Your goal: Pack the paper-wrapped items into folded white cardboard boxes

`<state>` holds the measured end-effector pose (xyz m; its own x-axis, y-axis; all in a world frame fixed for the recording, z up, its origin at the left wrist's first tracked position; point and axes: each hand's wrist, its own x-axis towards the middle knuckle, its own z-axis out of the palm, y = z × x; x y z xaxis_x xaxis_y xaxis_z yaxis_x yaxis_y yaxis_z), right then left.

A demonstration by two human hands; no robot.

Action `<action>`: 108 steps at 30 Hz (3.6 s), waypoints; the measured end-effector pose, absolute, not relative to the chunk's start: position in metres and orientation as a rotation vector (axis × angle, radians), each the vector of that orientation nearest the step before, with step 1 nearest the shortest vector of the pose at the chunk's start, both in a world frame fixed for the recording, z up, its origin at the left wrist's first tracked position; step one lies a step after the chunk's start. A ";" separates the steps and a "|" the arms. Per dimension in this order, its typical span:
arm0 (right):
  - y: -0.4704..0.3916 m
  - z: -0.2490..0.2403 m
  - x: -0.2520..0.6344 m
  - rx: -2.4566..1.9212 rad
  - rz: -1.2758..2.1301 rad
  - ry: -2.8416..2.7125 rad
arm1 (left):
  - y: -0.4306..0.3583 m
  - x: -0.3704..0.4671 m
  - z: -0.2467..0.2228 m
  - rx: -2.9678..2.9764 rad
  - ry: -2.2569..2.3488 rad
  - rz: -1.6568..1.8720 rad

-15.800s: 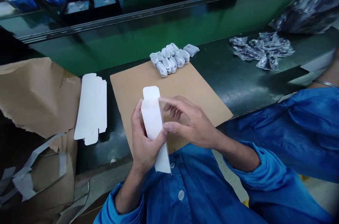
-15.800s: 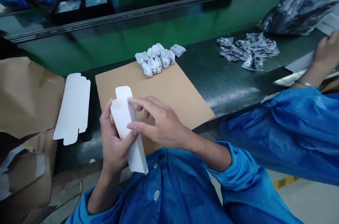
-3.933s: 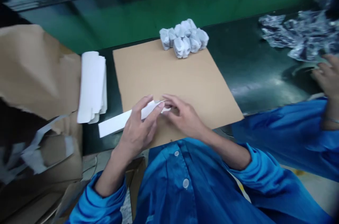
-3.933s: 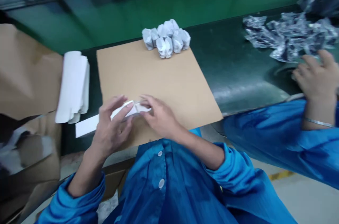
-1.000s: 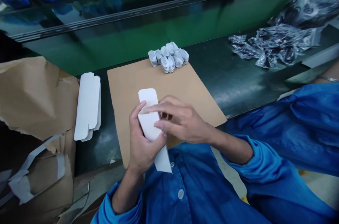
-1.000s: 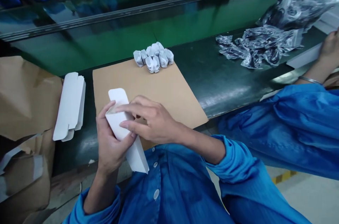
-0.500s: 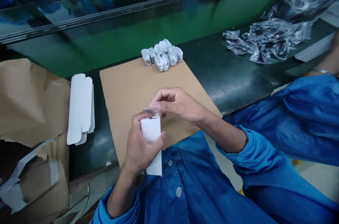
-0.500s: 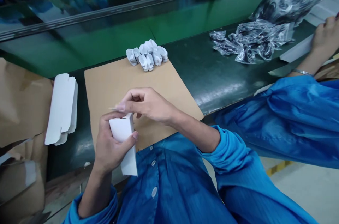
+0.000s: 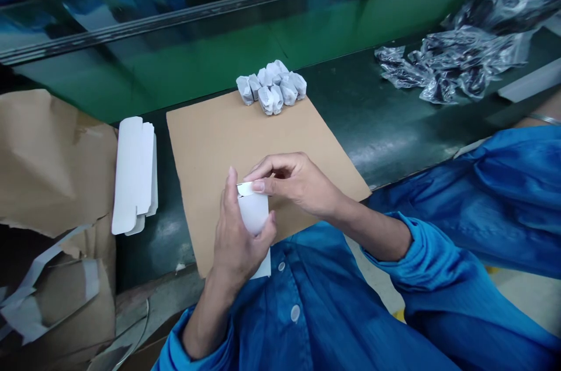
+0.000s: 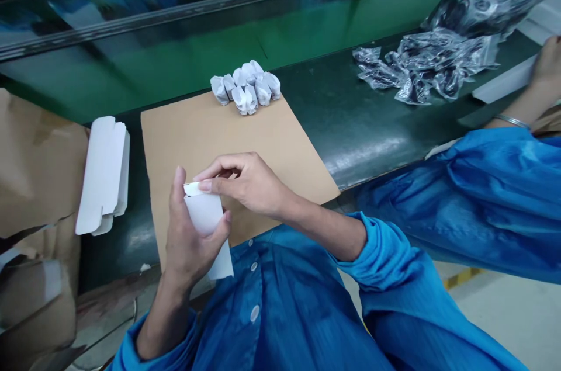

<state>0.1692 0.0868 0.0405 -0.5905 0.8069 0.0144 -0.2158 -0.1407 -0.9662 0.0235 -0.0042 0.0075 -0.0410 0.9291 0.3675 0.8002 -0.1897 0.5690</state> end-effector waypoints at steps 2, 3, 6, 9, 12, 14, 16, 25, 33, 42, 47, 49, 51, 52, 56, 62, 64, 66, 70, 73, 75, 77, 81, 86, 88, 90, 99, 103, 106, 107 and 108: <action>0.085 0.039 0.169 -0.714 1.806 -1.391 | -0.004 0.022 0.007 2.066 1.851 1.035; 0.084 0.039 0.169 -0.721 1.797 -1.389 | -0.004 0.021 0.007 2.072 1.846 1.027; 0.081 0.038 0.169 -0.737 1.748 -1.416 | -0.004 0.020 0.005 2.063 1.836 0.987; 0.075 0.034 0.169 -0.692 1.601 -1.532 | -0.004 0.018 0.004 2.042 1.842 0.999; 0.070 0.025 0.167 -0.605 1.283 -1.678 | -0.004 0.016 0.005 2.036 1.829 0.996; 0.069 0.017 0.165 -0.576 1.053 -1.733 | -0.004 0.014 0.005 2.037 1.797 0.963; 0.068 0.010 0.164 -0.561 0.900 -1.803 | -0.004 0.013 0.005 2.029 1.765 0.935; 0.096 0.028 0.163 -0.582 0.769 -2.189 | 0.008 0.012 0.011 1.652 1.847 1.142; 0.224 0.010 0.145 -1.294 -0.187 -2.588 | 0.043 -0.045 -0.004 1.272 2.248 1.032; 0.188 0.003 0.167 -1.118 -0.071 -2.596 | 0.001 -0.077 -0.008 2.233 1.920 0.796; 0.213 0.003 0.124 -1.306 -0.021 -2.619 | -0.013 -0.078 -0.008 2.634 1.451 0.301; 0.218 0.000 0.111 -1.351 -0.017 -2.634 | -0.012 -0.077 -0.008 2.661 1.502 0.273; 0.221 -0.001 0.113 -1.327 0.028 -2.639 | -0.012 -0.076 -0.008 2.668 1.569 0.282; 0.221 0.001 0.119 -1.266 0.083 -2.667 | -0.012 -0.075 -0.008 2.669 1.612 0.300; 0.217 0.008 0.153 -0.959 0.309 -2.839 | -0.009 -0.068 -0.013 2.626 1.776 0.367; 0.201 0.006 0.160 -1.088 0.296 -2.741 | -0.003 -0.058 -0.020 2.576 1.818 0.416; 0.199 0.009 0.162 -1.065 0.445 -2.747 | -0.003 -0.059 -0.022 2.550 1.811 0.430; 0.200 0.013 0.170 -1.012 0.651 -2.792 | -0.003 -0.060 -0.023 2.537 1.809 0.431; 0.200 0.015 0.195 -1.195 0.706 -2.637 | -0.003 -0.060 -0.025 2.530 1.822 0.439; 0.190 0.008 0.205 -1.384 0.460 -2.425 | -0.002 -0.059 -0.024 2.502 1.817 0.461; 0.180 0.001 0.206 -1.342 0.377 -2.469 | 0.000 -0.060 -0.020 2.499 1.810 0.431; 0.171 -0.004 0.206 -1.262 0.335 -2.573 | 0.003 -0.062 -0.015 2.518 1.799 0.359; 0.159 -0.005 0.218 -1.220 0.366 -2.653 | 0.007 -0.066 -0.010 2.599 1.684 0.294; 0.108 -0.001 0.236 -1.144 0.578 -2.463 | 0.001 -0.064 -0.023 2.595 1.704 0.448; 0.078 -0.007 0.233 -1.060 0.547 -2.335 | -0.002 -0.061 -0.029 2.605 1.783 0.480; 0.054 -0.017 0.227 -1.010 0.455 -2.285 | -0.004 -0.056 -0.032 2.609 1.859 0.520; 0.071 -0.036 0.231 -0.749 0.586 -2.431 | -0.016 -0.031 -0.028 2.502 2.033 0.443; 0.094 -0.034 0.223 -0.729 0.656 -2.505 | -0.011 -0.021 -0.020 2.535 1.906 0.292; 0.102 -0.032 0.217 -0.695 0.720 -2.534 | -0.002 -0.011 -0.013 2.602 1.691 0.244; 0.103 -0.031 0.216 -0.686 0.744 -2.519 | 0.001 -0.008 -0.012 2.609 1.646 0.222; 0.105 -0.030 0.215 -0.690 0.764 -2.499 | 0.005 -0.005 -0.011 2.606 1.622 0.201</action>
